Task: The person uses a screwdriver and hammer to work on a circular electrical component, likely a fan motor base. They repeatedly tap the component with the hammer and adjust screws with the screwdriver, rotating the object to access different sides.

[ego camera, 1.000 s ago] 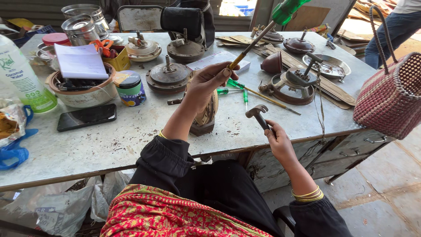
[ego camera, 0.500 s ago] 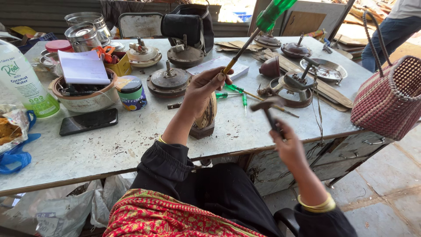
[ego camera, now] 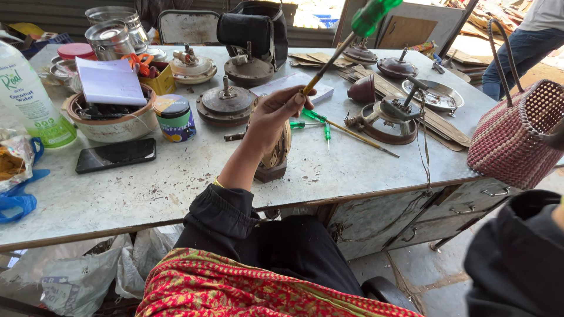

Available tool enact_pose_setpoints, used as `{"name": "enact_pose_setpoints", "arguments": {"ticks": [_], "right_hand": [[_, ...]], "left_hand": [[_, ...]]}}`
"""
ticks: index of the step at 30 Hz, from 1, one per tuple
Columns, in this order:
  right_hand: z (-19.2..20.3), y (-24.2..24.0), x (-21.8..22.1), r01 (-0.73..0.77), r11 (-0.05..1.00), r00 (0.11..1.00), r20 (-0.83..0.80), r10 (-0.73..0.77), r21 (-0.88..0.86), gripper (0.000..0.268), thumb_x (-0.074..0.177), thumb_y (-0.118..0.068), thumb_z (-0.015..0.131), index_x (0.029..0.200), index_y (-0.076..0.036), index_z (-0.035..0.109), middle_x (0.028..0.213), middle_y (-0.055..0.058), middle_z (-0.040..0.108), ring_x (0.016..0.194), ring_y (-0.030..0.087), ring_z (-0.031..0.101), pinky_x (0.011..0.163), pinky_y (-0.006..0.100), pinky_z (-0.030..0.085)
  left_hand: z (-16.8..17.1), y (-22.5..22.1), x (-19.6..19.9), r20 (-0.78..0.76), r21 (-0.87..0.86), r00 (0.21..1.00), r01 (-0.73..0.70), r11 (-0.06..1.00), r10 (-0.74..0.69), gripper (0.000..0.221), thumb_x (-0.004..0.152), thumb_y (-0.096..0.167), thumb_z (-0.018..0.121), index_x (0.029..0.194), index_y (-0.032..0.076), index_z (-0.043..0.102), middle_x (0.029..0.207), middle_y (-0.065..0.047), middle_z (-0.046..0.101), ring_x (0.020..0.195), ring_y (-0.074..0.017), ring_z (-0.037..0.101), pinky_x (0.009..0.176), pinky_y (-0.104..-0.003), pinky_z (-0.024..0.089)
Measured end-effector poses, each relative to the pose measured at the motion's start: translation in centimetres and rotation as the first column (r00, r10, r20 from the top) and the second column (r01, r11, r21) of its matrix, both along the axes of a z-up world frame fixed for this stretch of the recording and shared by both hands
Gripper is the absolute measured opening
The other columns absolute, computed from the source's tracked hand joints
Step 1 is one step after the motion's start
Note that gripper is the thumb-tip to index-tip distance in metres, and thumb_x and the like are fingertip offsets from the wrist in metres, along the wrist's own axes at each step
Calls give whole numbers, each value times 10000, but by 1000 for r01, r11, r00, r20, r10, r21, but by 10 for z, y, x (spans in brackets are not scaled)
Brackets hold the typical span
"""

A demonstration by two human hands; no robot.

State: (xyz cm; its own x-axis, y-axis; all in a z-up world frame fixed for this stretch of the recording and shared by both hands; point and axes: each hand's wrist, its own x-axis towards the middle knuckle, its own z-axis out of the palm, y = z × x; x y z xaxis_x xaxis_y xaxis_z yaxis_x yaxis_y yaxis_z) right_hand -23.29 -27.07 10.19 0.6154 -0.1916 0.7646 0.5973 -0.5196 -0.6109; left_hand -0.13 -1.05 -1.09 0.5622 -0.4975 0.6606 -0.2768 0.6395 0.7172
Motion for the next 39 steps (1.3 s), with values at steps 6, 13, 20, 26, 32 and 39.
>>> {"name": "enact_pose_setpoints", "arguments": {"ticks": [6,13,20,26,32,39], "right_hand": [[-5,12,-2,-2,1000,1000,-8,2,-21,423,1058,-165,586,1481,-145,561,892,32,586,676,106,507,553,260,430],[16,17,0,-14,999,1000,-14,13,-48,404,1066,-188,551,1469,-165,561,886,39,581,671,120,503,555,276,432],[28,19,-1,-16,999,1000,-6,16,-49,387,1073,-211,515,1457,-185,561,880,46,577,666,133,499,557,293,434],[22,24,6,-30,998,999,-23,28,-62,376,1079,-231,485,1447,-202,561,875,52,573,662,145,496,558,306,435],[6,28,15,-52,997,998,-41,50,-52,368,1085,-251,455,1436,-218,561,870,58,570,658,157,492,560,320,437],[-24,36,22,-29,998,997,-73,25,-56,362,1093,-274,419,1424,-238,561,865,65,566,654,170,488,561,336,438]], "left_hand": [[4,8,-4,-36,-131,996,73,989,-79,328,1026,252,703,1265,28,723,1029,-47,747,928,-101,604,818,-263,459],[6,6,-10,4,-39,1000,0,999,0,349,1033,268,693,1282,26,723,1001,-37,743,871,-86,565,804,-251,445],[6,5,-12,1,-39,1000,16,999,-16,353,1024,272,695,1278,28,720,1004,-31,737,907,-92,587,814,-265,447],[4,4,-11,-6,-50,1000,28,998,-28,348,1033,254,691,1284,14,716,1003,-34,732,904,-94,577,821,-266,446],[4,3,-14,-44,-68,998,34,997,-37,357,1030,260,695,1282,8,718,989,-34,731,866,-92,570,806,-258,448],[3,5,-17,-11,-47,999,31,998,-32,353,1027,267,703,1280,22,718,1014,-40,743,951,-105,630,819,-259,457]]}}
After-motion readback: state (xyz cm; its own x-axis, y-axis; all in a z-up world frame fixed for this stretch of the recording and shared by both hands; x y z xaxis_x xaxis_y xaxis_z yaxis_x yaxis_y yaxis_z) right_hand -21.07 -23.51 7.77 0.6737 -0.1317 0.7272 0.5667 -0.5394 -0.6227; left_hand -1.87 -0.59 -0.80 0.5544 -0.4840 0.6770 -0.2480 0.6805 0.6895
